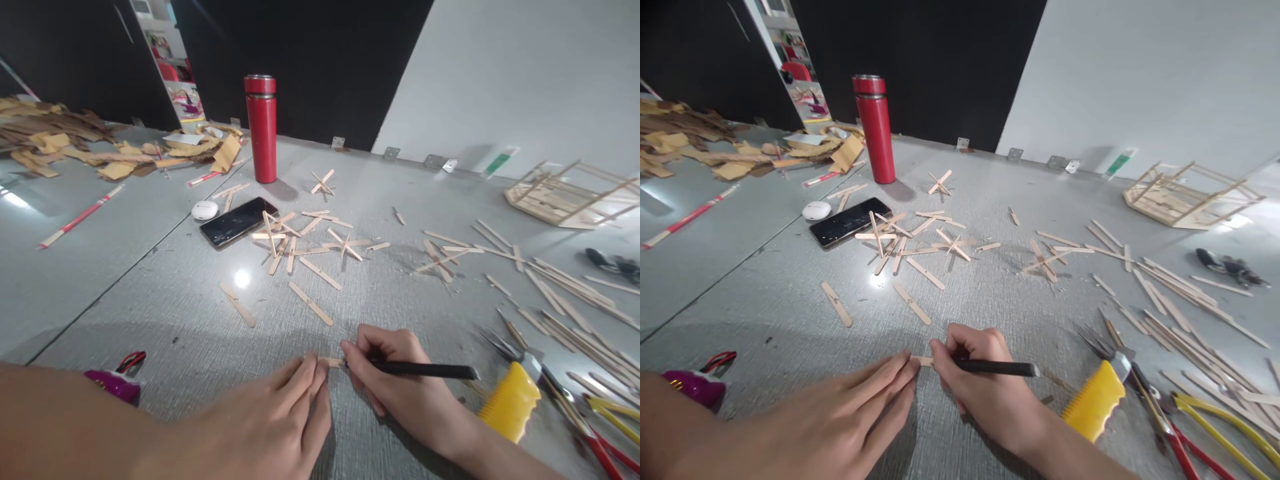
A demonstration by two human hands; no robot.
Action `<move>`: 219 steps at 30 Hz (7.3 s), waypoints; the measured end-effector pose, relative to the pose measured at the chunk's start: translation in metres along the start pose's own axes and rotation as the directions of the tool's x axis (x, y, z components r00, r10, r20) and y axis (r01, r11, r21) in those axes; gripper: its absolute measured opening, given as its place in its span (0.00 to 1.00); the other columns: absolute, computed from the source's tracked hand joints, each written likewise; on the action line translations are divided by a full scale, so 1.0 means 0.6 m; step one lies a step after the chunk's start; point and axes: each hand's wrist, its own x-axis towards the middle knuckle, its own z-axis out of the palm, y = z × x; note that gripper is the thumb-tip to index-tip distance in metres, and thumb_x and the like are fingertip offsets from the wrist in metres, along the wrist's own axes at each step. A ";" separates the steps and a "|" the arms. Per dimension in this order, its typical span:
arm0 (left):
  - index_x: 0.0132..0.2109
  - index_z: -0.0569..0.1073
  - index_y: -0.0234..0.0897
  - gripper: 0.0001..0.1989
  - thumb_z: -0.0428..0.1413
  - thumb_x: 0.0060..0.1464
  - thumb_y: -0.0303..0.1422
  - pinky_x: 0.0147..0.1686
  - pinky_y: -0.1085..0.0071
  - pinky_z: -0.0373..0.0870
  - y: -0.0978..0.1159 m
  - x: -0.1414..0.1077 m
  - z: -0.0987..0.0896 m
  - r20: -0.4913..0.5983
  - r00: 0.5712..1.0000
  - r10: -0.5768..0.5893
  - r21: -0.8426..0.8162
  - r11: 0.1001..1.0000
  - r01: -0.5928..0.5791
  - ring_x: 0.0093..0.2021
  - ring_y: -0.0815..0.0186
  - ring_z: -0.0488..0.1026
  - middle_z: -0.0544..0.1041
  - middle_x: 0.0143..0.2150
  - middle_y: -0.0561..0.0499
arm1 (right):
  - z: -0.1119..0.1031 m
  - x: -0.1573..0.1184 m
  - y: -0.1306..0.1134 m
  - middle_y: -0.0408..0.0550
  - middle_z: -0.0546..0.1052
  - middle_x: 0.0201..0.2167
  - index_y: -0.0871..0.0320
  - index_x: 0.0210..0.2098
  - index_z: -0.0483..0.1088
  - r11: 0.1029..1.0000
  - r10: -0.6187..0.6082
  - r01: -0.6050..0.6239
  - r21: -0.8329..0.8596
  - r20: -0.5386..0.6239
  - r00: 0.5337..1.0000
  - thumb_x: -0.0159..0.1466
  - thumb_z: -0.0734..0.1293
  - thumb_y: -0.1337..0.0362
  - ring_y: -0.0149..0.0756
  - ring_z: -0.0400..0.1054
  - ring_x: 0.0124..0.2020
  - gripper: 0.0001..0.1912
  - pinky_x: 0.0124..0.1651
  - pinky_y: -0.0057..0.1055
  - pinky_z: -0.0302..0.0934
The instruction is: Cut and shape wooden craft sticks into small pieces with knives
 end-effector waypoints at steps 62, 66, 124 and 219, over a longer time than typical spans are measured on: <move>0.58 0.77 0.19 0.19 0.53 0.67 0.29 0.53 0.64 0.74 0.002 -0.001 0.003 0.030 1.000 0.008 -0.032 0.999 -0.007 0.58 0.51 0.79 0.81 0.57 0.30 | 0.001 0.002 -0.002 0.34 0.61 0.12 0.53 0.22 0.58 0.997 -0.054 0.054 -0.047 -0.009 0.999 0.74 0.62 0.55 0.25 0.54 0.12 0.24 0.17 0.25 0.47; 0.59 0.76 0.18 0.20 0.53 0.68 0.29 0.54 0.63 0.74 0.004 -0.002 0.005 0.022 1.000 0.000 -0.024 1.000 0.001 0.59 0.50 0.78 0.80 0.57 0.28 | 0.000 0.003 -0.006 0.35 0.61 0.12 0.53 0.22 0.57 0.997 -0.063 0.063 -0.048 0.000 0.998 0.73 0.62 0.55 0.25 0.53 0.13 0.24 0.17 0.25 0.47; 0.58 0.76 0.20 0.19 0.50 0.70 0.31 0.58 0.62 0.69 0.005 -0.002 0.014 -0.002 1.000 0.004 -0.017 1.000 -0.004 0.60 0.50 0.77 0.80 0.58 0.30 | 0.000 0.005 -0.001 0.34 0.61 0.11 0.54 0.21 0.59 0.999 -0.041 0.040 -0.028 -0.028 0.999 0.73 0.64 0.55 0.25 0.56 0.12 0.25 0.17 0.23 0.49; 0.59 0.73 0.17 0.19 0.48 0.70 0.28 0.55 0.62 0.74 0.006 -0.008 0.024 0.024 1.000 0.003 -0.037 0.999 -0.002 0.62 0.47 0.76 0.78 0.58 0.25 | -0.007 0.004 0.003 0.34 0.64 0.13 0.55 0.21 0.61 0.999 0.018 -0.016 0.029 -0.070 0.997 0.73 0.62 0.59 0.22 0.59 0.10 0.23 0.15 0.19 0.52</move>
